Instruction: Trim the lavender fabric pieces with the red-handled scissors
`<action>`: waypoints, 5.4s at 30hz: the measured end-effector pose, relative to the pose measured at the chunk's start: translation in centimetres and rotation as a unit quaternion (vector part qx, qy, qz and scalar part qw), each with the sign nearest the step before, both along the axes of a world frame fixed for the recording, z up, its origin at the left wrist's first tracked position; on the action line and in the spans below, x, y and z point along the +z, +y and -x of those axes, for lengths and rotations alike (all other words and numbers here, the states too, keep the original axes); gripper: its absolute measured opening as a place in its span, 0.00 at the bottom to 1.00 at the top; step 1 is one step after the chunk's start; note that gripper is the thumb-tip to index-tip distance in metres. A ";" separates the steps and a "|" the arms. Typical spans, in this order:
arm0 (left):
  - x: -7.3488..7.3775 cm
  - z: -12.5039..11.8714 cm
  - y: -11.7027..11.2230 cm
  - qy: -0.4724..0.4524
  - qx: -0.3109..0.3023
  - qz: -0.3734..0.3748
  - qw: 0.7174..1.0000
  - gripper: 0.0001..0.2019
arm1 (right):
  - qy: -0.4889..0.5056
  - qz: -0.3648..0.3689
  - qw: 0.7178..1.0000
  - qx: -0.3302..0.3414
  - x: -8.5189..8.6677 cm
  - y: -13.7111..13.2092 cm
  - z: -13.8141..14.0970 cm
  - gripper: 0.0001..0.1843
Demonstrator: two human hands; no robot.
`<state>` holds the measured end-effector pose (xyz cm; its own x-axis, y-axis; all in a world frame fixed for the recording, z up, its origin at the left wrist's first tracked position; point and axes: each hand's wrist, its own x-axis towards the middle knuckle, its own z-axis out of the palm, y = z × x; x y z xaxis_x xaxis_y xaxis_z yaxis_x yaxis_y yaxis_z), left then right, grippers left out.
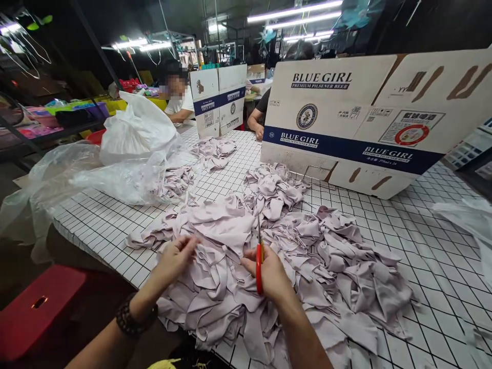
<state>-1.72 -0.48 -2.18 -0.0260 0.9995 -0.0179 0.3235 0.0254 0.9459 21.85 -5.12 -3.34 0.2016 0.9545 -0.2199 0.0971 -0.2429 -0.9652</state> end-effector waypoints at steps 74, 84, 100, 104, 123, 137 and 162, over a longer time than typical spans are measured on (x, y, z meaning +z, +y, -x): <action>2.8 -5.0 -2.3 -0.098 -0.328 -0.084 0.936 0.15 | -0.445 -0.081 0.876 0.169 6.3 -2.8 -0.9 0.11; 2.6 -4.7 -2.2 -0.095 -0.340 -0.090 0.931 0.13 | -0.465 -0.066 0.865 0.178 6.7 -2.8 -1.0 0.17; 2.5 -4.4 -2.2 -0.081 -0.346 -0.105 0.929 0.14 | -0.445 0.001 0.872 0.203 7.5 -2.9 -0.6 0.19; 2.4 -4.4 -2.2 -0.094 -0.349 -0.089 0.928 0.15 | -0.436 0.026 0.875 0.209 7.5 -2.9 -0.4 0.18; 2.0 -4.1 -2.5 -0.163 -0.342 0.014 0.925 0.17 | -0.274 0.044 0.934 0.227 5.5 -2.2 -1.4 0.26; 3.2 -4.4 -5.1 0.006 -0.451 -0.142 0.881 0.13 | 0.099 0.055 0.991 0.072 1.0 2.1 1.7 0.26; 0.7 -1.0 9.2 -0.207 -0.052 0.032 0.976 0.12 | 0.004 -0.120 0.992 -0.049 5.1 -0.9 -2.8 0.12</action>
